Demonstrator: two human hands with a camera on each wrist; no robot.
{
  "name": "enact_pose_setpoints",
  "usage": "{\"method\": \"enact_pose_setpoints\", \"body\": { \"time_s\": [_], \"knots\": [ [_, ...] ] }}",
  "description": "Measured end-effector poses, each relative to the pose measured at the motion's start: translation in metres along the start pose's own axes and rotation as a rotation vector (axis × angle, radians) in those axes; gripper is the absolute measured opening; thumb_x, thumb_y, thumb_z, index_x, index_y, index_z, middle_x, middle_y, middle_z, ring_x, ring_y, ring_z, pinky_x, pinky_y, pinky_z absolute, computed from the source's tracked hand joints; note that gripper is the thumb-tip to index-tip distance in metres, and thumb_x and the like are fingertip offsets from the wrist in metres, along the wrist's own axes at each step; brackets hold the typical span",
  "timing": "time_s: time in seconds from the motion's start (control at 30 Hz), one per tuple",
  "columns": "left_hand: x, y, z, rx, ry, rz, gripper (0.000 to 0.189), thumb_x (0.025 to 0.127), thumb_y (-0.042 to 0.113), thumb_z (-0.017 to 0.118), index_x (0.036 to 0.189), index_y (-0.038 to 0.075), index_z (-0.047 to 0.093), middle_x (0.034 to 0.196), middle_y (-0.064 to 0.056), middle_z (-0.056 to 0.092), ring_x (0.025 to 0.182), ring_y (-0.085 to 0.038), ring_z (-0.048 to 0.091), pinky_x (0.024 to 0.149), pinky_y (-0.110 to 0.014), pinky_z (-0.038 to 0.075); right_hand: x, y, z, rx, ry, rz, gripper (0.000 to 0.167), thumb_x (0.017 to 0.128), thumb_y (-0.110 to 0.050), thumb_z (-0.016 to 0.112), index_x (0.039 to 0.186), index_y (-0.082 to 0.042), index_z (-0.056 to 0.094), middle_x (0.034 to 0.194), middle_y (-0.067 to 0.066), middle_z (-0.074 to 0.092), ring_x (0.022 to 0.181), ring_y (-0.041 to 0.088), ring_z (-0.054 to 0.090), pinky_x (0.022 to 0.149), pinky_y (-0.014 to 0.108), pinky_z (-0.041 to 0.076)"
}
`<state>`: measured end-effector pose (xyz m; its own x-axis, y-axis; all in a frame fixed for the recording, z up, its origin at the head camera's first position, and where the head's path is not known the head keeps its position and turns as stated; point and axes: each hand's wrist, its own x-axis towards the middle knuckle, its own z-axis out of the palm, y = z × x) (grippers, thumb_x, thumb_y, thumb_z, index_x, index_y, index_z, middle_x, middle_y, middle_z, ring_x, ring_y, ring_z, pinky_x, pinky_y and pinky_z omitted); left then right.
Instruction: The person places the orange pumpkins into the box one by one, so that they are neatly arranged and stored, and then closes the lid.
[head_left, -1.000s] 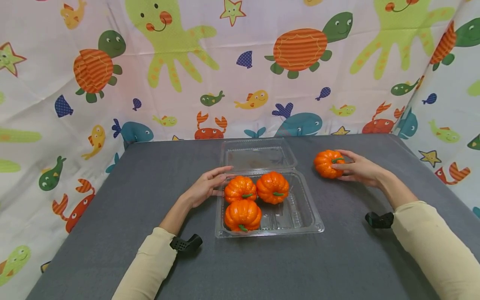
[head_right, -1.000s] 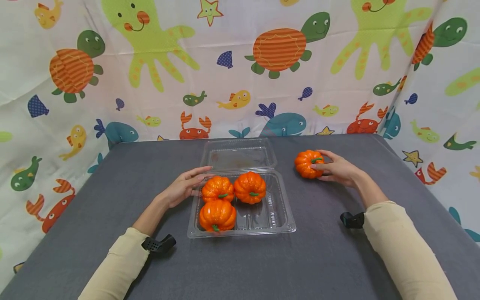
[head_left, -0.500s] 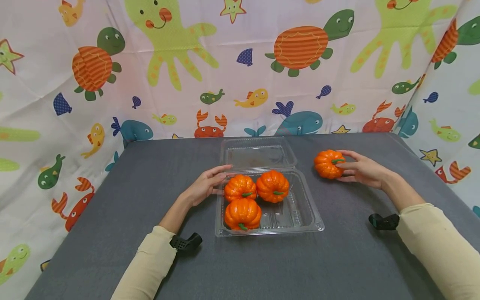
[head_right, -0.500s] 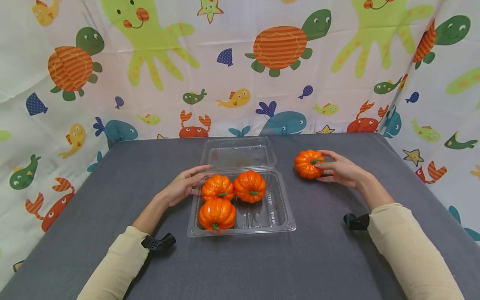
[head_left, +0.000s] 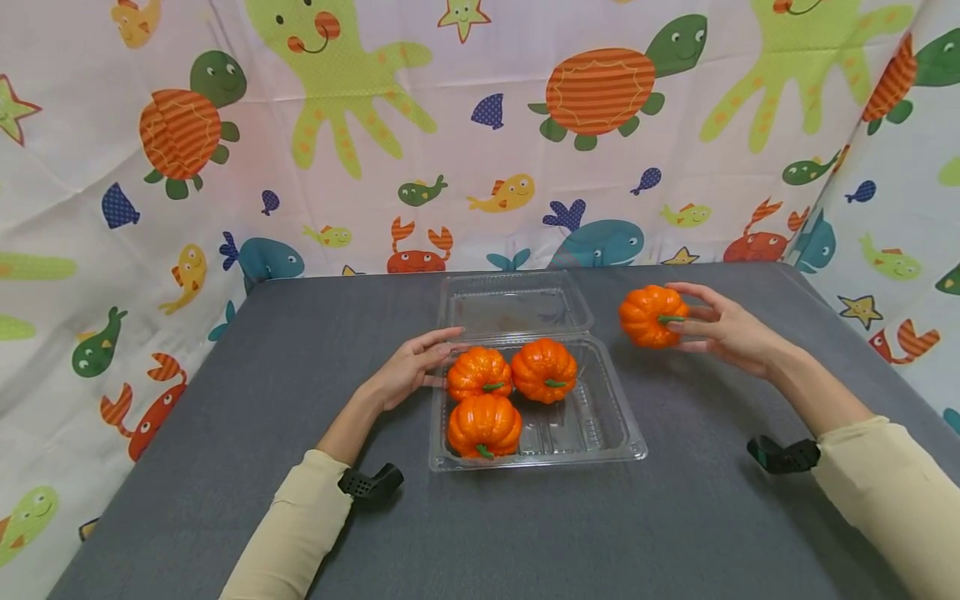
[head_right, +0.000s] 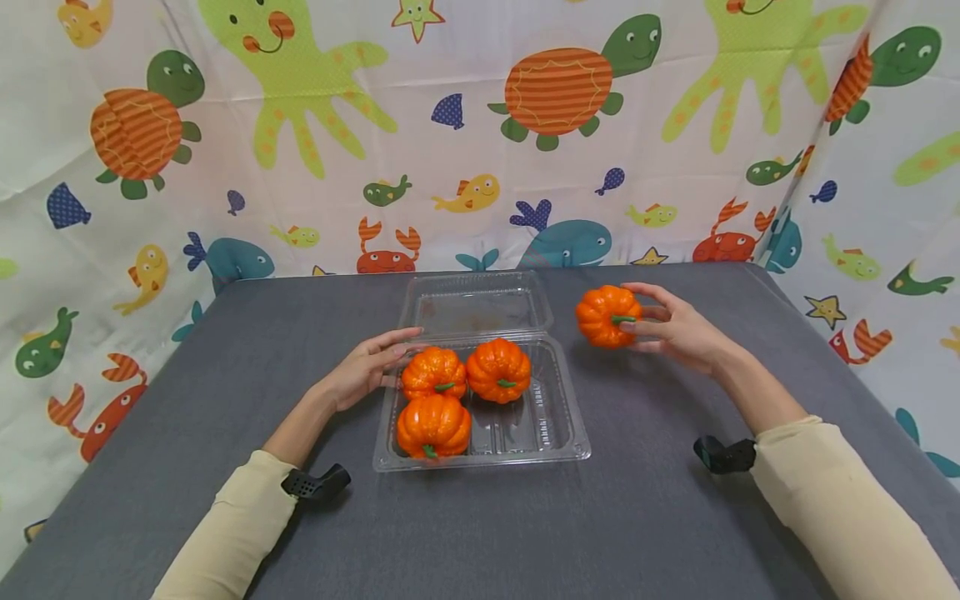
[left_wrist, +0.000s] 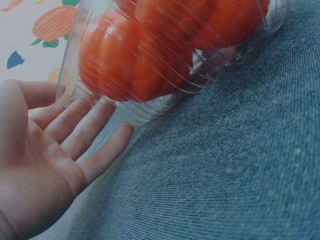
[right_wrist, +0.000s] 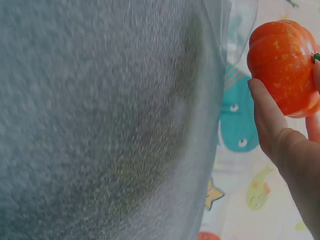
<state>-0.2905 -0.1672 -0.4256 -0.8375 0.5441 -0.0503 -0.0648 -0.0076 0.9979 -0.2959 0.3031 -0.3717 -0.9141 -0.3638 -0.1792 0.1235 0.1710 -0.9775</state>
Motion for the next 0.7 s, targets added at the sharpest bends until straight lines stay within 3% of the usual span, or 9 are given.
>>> {"method": "enact_pose_setpoints", "body": {
  "time_s": [0.23, 0.7],
  "knots": [
    [0.000, -0.001, 0.000, 0.003, 0.004, -0.005, 0.047, 0.103, 0.014, 0.041, 0.148, 0.004, 0.031, 0.146, -0.019, 0.038, 0.124, -0.030, 0.047, 0.086, -0.039, 0.050, -0.010, -0.008, 0.020, -0.011, -0.025, -0.086, 0.058, 0.098, -0.007, 0.053, 0.147, -0.020, 0.025, 0.137, 0.011, 0.030, 0.111, 0.013, 0.052, 0.086, 0.030, 0.051],
    [0.000, 0.000, 0.000, 0.012, 0.008, 0.001, 0.049, 0.103, 0.017, 0.043, 0.148, 0.003, 0.031, 0.145, -0.019, 0.039, 0.121, -0.028, 0.049, 0.086, -0.039, 0.050, -0.027, -0.017, 0.054, -0.057, -0.130, -0.255, 0.057, 0.095, 0.003, 0.053, 0.145, -0.015, 0.033, 0.131, 0.007, 0.045, 0.113, 0.015, 0.054, 0.087, 0.035, 0.050]
  ]
}}
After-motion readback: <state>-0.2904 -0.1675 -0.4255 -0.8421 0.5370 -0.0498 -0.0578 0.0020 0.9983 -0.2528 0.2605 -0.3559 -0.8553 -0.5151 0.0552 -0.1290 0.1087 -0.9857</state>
